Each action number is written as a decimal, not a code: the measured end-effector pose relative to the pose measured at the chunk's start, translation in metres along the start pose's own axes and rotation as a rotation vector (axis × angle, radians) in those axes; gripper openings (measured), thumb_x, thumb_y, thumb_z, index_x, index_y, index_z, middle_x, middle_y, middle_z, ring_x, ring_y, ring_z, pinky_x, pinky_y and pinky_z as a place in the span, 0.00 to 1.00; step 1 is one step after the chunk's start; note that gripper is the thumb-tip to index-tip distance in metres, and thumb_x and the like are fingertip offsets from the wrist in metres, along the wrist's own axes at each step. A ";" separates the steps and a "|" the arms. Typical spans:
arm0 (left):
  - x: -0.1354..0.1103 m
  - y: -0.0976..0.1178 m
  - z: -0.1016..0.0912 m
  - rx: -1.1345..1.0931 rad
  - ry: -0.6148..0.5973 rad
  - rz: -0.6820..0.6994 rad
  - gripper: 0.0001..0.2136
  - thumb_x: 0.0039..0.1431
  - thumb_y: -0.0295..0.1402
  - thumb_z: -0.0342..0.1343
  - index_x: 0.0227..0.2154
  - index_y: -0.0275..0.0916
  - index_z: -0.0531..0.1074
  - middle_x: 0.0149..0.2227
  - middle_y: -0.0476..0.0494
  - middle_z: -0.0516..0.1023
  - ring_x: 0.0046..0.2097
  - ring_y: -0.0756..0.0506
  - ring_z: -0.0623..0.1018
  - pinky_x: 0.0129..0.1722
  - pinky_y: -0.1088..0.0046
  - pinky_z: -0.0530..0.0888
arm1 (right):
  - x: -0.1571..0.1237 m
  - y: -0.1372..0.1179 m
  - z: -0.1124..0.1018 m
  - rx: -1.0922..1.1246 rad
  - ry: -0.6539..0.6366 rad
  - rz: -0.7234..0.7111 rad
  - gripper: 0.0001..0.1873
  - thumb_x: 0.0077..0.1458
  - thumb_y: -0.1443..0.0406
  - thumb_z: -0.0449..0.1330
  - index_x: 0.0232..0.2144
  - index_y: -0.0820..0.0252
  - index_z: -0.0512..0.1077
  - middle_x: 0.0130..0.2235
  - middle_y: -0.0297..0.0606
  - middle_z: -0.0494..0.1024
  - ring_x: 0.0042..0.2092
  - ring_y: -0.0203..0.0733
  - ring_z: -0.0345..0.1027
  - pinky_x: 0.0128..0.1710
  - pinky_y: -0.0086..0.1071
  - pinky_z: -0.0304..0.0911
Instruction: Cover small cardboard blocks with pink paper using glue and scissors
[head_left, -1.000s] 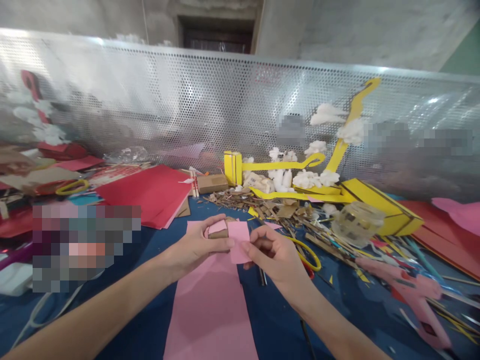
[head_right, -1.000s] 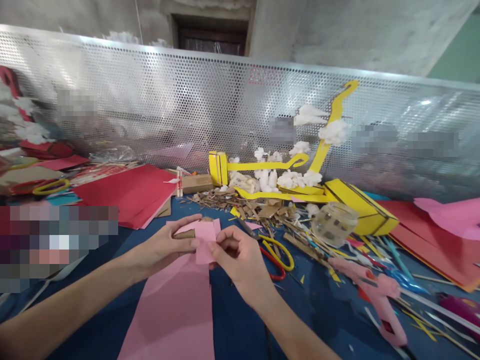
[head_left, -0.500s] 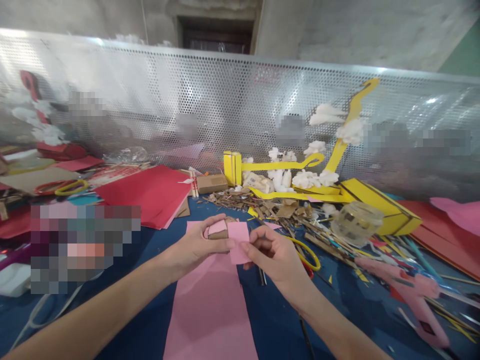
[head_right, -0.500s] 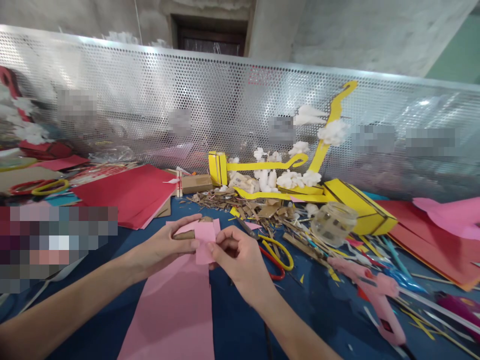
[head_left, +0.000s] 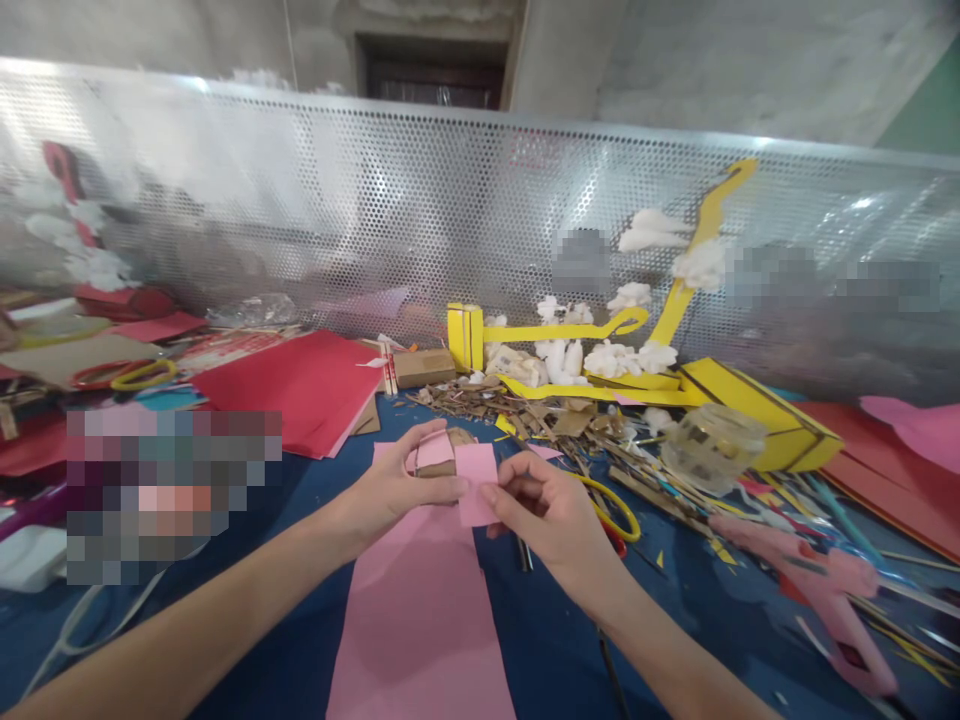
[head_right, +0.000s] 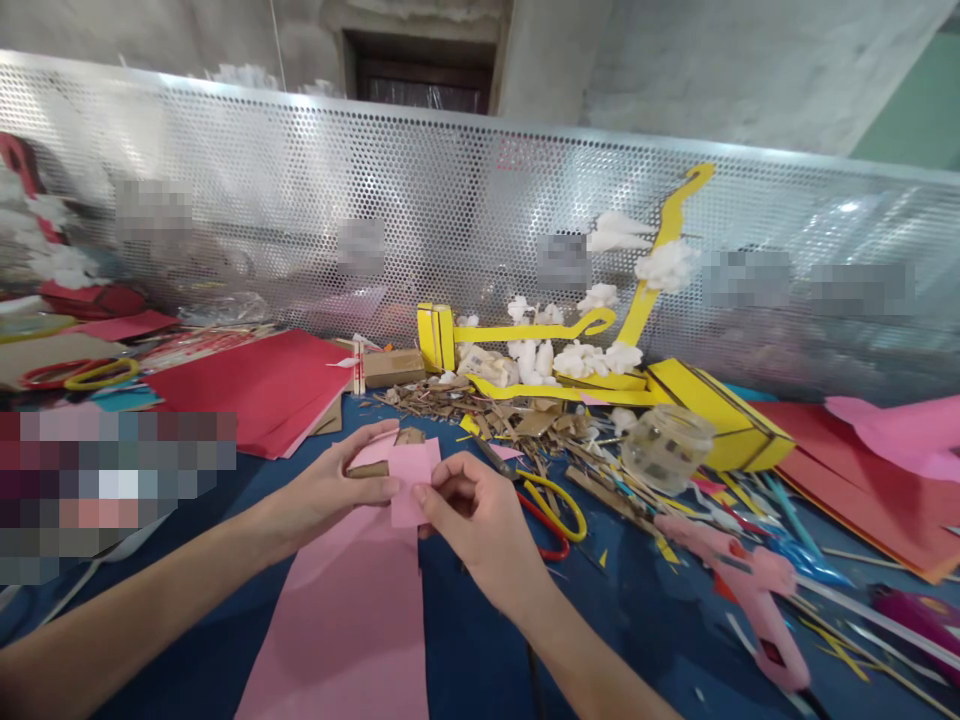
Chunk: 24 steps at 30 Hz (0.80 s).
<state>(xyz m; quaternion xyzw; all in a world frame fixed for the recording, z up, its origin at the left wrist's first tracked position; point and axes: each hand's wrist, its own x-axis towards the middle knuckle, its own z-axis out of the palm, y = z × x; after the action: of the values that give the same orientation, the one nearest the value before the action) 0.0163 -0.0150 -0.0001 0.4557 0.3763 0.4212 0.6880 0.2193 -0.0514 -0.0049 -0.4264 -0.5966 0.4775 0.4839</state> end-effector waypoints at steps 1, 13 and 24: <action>0.000 0.000 0.000 0.001 0.009 0.000 0.46 0.43 0.31 0.77 0.65 0.45 0.61 0.54 0.37 0.80 0.52 0.41 0.81 0.53 0.62 0.75 | 0.000 0.001 0.000 -0.019 0.003 -0.021 0.18 0.56 0.51 0.69 0.33 0.57 0.70 0.27 0.29 0.75 0.28 0.36 0.72 0.30 0.30 0.70; -0.002 0.005 0.000 0.075 0.007 0.074 0.41 0.46 0.34 0.75 0.63 0.44 0.61 0.45 0.44 0.80 0.43 0.45 0.80 0.46 0.68 0.76 | 0.000 -0.006 -0.005 -0.233 0.177 -0.195 0.13 0.66 0.52 0.59 0.41 0.55 0.71 0.34 0.35 0.74 0.33 0.40 0.69 0.33 0.33 0.66; 0.005 0.007 -0.009 0.320 0.107 0.282 0.45 0.47 0.35 0.74 0.65 0.44 0.56 0.47 0.44 0.77 0.51 0.39 0.79 0.47 0.65 0.77 | 0.003 -0.017 -0.108 -1.200 -0.124 0.144 0.08 0.60 0.60 0.61 0.39 0.58 0.74 0.44 0.46 0.82 0.43 0.52 0.76 0.40 0.37 0.64</action>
<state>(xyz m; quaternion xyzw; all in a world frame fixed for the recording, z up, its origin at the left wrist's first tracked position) 0.0088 -0.0062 0.0033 0.5843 0.4067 0.4716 0.5203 0.3243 -0.0343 0.0209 -0.6356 -0.7584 0.1133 0.0896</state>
